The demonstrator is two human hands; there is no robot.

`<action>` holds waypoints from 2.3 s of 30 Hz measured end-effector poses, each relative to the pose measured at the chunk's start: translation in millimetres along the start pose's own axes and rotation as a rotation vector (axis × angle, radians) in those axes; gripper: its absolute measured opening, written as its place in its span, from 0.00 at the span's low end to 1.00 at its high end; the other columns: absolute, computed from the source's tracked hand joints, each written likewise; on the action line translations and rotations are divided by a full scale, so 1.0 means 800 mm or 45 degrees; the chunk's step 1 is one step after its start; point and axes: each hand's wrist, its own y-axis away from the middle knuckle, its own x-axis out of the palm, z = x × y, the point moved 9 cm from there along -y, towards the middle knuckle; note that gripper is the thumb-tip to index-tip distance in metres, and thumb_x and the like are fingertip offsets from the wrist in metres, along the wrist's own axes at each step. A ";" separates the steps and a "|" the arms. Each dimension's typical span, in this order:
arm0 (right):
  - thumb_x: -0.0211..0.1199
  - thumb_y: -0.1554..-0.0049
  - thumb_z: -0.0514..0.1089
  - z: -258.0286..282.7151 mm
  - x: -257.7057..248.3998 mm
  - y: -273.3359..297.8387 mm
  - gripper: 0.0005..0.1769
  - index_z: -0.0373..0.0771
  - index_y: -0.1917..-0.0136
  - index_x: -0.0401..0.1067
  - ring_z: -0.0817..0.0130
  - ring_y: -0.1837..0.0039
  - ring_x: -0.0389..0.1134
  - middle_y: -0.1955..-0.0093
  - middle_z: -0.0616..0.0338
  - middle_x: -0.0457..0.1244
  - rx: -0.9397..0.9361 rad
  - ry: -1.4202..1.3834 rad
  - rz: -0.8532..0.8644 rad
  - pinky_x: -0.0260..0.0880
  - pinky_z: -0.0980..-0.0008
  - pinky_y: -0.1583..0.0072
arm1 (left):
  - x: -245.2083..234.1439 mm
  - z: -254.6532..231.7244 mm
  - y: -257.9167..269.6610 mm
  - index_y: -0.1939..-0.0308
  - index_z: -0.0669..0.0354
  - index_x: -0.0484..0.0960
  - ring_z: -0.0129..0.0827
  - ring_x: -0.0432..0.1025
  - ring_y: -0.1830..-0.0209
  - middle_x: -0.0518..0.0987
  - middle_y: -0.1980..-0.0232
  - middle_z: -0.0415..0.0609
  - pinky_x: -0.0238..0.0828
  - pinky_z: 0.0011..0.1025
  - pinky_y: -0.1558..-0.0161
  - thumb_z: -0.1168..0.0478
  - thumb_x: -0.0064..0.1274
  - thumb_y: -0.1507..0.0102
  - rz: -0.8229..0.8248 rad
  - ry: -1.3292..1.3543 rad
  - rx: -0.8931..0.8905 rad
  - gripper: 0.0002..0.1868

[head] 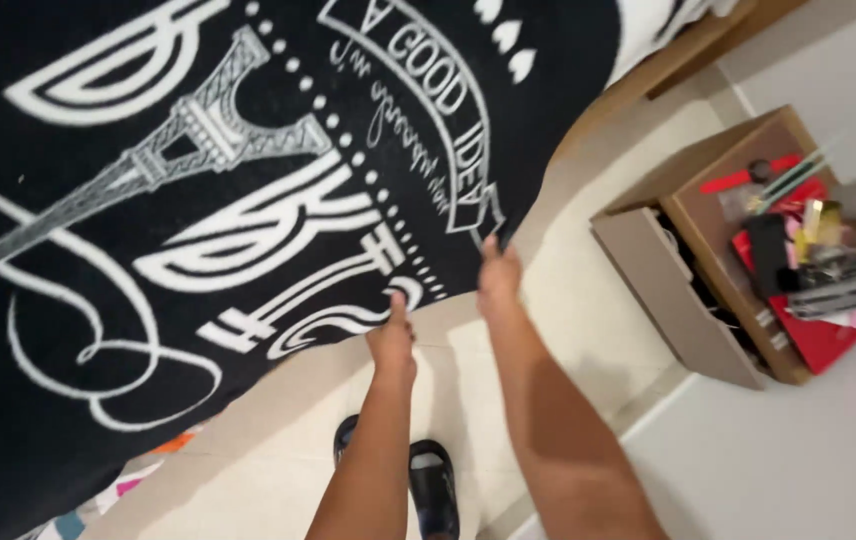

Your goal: The recorder organizes pillows and tucks in bedsheets to make the bed.

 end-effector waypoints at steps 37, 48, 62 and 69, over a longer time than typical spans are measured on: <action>0.58 0.41 0.62 0.242 -0.074 -0.260 0.28 0.45 0.34 0.71 0.63 0.53 0.65 0.49 0.57 0.67 0.553 0.015 0.149 0.67 0.57 0.55 | 0.403 0.068 -0.083 0.45 0.64 0.80 0.36 0.63 0.72 0.77 0.64 0.47 0.59 0.35 0.73 0.42 0.58 0.33 -0.206 -0.470 0.089 0.28; 0.53 0.44 0.76 0.398 -0.122 -0.449 0.53 0.56 0.16 0.36 0.53 0.25 0.56 0.20 0.55 0.47 0.613 -0.360 0.159 0.62 0.48 0.34 | 0.608 0.092 -0.040 0.40 0.53 0.69 0.33 0.69 0.38 0.75 0.42 0.42 0.64 0.51 0.30 0.57 0.57 0.32 0.606 0.256 -0.016 0.20; 0.51 0.35 0.44 0.406 -0.179 -0.553 0.28 0.50 0.21 0.60 0.46 0.28 0.63 0.27 0.44 0.63 -0.191 0.589 -0.376 0.61 0.58 0.29 | 0.726 0.138 -0.073 0.38 0.66 0.73 0.34 0.73 0.49 0.77 0.41 0.51 0.70 0.29 0.52 0.55 0.54 0.32 0.189 -0.324 0.175 0.23; 0.53 0.36 0.40 0.438 -0.163 -0.651 0.40 0.33 0.17 0.39 0.40 0.22 0.54 0.19 0.34 0.46 -0.714 -0.011 -0.275 0.55 0.52 0.26 | 0.735 0.192 -0.175 0.47 0.64 0.83 0.36 0.72 0.69 0.81 0.57 0.62 0.66 0.31 0.72 0.47 0.52 0.31 0.468 -0.694 -0.051 0.23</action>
